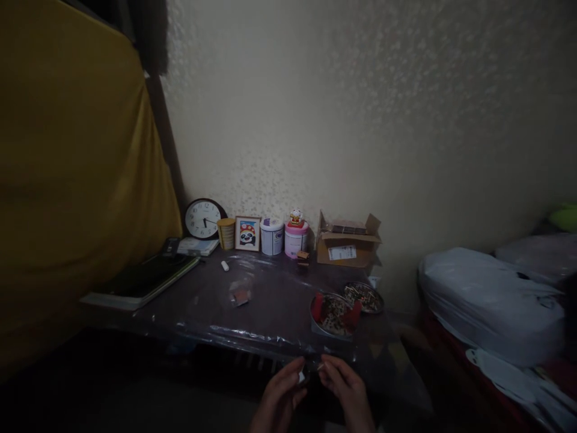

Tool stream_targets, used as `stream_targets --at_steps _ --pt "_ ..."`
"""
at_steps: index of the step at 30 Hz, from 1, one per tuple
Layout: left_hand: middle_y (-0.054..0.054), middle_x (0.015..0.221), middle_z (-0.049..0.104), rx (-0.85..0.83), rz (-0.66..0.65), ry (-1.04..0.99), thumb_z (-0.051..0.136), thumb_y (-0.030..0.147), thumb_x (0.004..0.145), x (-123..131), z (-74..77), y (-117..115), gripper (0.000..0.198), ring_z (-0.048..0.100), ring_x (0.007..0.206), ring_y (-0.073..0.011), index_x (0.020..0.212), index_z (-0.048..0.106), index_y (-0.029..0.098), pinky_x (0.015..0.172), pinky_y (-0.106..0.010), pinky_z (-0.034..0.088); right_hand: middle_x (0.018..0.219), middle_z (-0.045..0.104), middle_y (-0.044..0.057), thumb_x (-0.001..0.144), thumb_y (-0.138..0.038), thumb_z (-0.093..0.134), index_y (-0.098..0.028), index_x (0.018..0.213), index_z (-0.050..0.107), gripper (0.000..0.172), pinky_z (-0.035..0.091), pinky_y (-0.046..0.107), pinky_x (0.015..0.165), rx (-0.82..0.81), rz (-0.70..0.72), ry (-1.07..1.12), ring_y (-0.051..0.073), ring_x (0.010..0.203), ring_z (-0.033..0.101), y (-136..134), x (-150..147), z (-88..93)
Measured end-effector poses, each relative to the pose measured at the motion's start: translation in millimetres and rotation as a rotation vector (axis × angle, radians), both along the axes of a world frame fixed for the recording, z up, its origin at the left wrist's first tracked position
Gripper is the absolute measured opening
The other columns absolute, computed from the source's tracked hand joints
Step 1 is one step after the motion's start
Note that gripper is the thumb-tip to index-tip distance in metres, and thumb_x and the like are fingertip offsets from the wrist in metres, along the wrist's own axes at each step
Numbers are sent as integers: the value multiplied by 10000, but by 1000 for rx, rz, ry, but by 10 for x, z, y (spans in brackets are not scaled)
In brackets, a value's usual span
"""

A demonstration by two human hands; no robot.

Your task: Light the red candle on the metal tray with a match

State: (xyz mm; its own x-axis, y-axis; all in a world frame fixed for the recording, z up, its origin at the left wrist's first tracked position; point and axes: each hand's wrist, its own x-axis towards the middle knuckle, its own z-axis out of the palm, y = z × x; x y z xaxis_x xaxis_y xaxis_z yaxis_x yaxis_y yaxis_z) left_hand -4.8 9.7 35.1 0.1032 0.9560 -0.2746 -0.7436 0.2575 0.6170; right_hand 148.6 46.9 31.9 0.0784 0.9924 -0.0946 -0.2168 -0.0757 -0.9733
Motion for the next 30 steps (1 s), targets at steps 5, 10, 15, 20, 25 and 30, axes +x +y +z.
stream_targets --at_steps 5,10,15,20,25,30 --pt "-86 992 731 69 -2 4 827 313 508 11 -74 82 381 612 975 -245 862 743 200 844 -322 427 707 708 43 510 -589 751 -186 736 711 464 530 337 701 109 -57 -72 228 705 651 -1 13 88" --pt "-33 763 747 64 74 74 812 330 549 30 -61 86 257 655 760 -174 754 722 203 734 -281 446 721 692 41 706 -540 634 -196 721 673 346 520 280 684 356 -115 -342 210 716 648 -83 -51 111" --pt "-37 737 748 66 73 58 839 300 492 32 187 -4 290 656 721 -164 731 723 184 742 -279 464 799 689 31 860 -329 520 -225 790 655 184 518 217 718 743 -123 -606 164 781 659 -209 -155 204" --pt "-80 802 759 76 32 23 827 282 514 16 250 -58 306 672 776 -207 782 731 172 752 -301 475 817 688 12 882 -219 494 -238 879 621 129 524 186 713 921 -146 -708 130 770 667 -254 -168 259" --pt "-64 842 749 124 46 40 776 278 599 12 238 -113 254 659 838 -195 826 720 181 792 -283 468 812 682 2 868 -187 522 -235 874 599 91 523 205 721 901 -128 -715 130 774 659 -261 -149 237" --pt "-34 741 714 145 106 117 758 294 621 27 332 -168 219 641 725 -169 797 698 178 699 -271 479 828 686 13 870 -174 509 -230 881 607 114 530 230 736 893 -131 -700 139 798 658 -269 -155 270"
